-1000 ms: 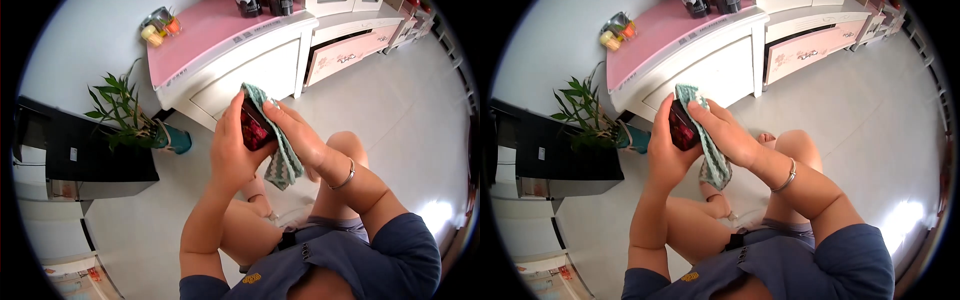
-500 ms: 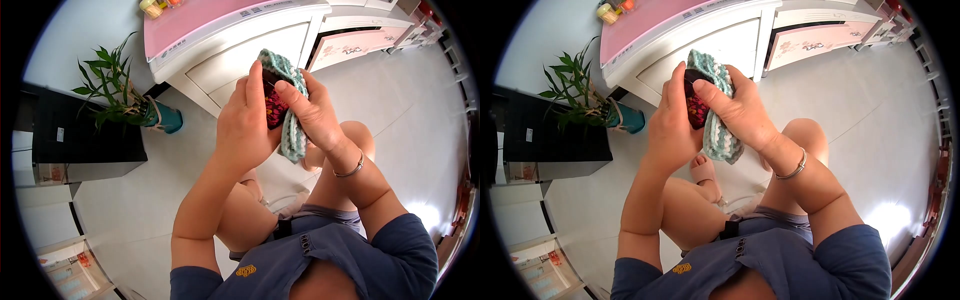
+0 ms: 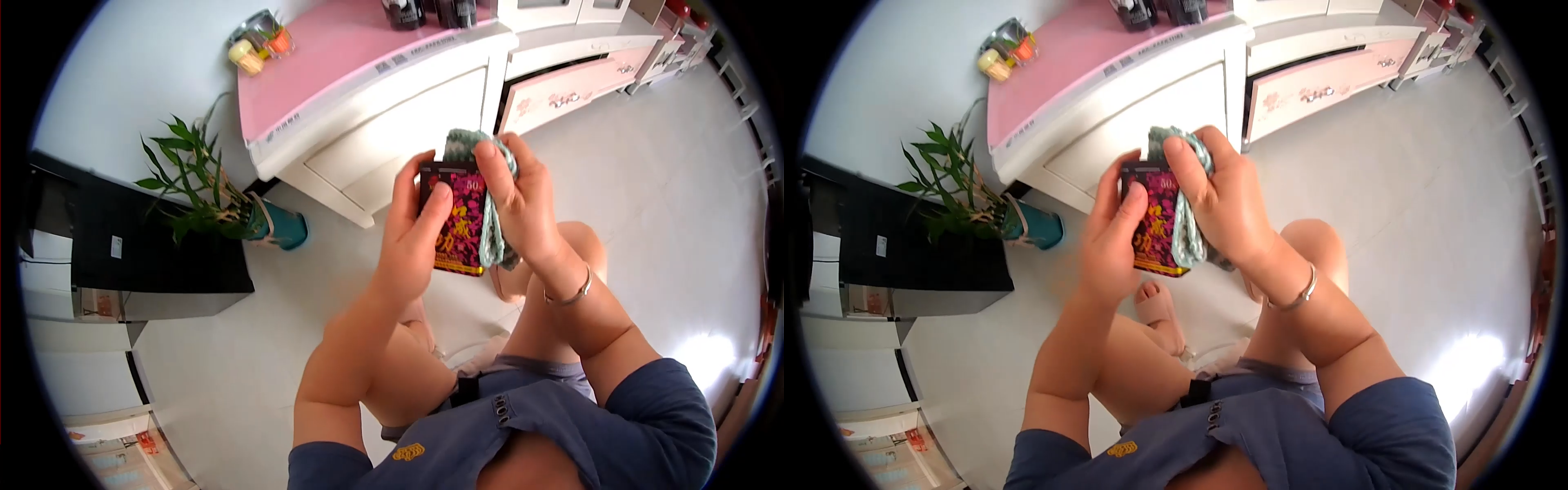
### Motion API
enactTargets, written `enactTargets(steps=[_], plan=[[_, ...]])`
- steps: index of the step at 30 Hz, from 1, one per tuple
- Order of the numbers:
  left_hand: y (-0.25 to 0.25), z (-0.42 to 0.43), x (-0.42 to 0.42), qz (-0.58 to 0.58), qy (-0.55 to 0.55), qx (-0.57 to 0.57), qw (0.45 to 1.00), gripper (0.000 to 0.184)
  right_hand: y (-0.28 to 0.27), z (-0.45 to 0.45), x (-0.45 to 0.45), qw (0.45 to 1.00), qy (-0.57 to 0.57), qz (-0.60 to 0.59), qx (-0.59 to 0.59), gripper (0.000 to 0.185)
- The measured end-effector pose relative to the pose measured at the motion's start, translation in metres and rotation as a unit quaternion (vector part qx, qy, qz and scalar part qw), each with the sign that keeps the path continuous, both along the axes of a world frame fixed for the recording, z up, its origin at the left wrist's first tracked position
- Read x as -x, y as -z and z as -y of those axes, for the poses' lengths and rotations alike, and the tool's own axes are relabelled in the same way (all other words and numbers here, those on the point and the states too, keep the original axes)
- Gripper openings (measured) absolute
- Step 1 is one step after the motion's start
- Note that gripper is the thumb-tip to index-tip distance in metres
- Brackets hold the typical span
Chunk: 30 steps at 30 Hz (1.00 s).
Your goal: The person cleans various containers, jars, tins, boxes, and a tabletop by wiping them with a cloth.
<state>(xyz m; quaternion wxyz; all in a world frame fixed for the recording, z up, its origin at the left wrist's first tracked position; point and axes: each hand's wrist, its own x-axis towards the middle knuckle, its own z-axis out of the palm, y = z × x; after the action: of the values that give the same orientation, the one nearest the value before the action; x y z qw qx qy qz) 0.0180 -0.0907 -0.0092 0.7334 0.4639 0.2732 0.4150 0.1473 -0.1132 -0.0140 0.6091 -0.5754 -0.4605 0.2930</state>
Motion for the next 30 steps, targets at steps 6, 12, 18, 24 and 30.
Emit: enactTargets(steps=[6, 12, 18, 24, 30], plan=[[0.012, -0.006, -0.010, 0.027, -0.112, -0.023, 0.993, 0.039, 0.007, 0.006, 0.012, 0.984, -0.005, 0.150, -0.091, 0.036], [0.010, -0.027, -0.002, 0.057, -0.188, 0.082, 0.977, 0.027, 0.004, 0.027, 0.024, 0.958, -0.117, 0.247, -0.087, 0.045], [0.016, -0.022, -0.003, -0.019, -0.178, -0.015, 0.984, 0.031, -0.012, 0.006, 0.008, 0.934, -0.186, 0.293, -0.089, 0.033], [0.021, -0.017, 0.002, -0.107, -0.147, -0.136, 0.974, 0.033, -0.029, -0.027, 0.008, 0.897, -0.159, 0.395, -0.122, 0.032], [0.023, -0.017, 0.012, -0.113, -0.126, -0.207, 0.964, 0.031, -0.016, -0.041, 0.012, 0.959, -0.183, 0.206, 0.064, 0.027]])
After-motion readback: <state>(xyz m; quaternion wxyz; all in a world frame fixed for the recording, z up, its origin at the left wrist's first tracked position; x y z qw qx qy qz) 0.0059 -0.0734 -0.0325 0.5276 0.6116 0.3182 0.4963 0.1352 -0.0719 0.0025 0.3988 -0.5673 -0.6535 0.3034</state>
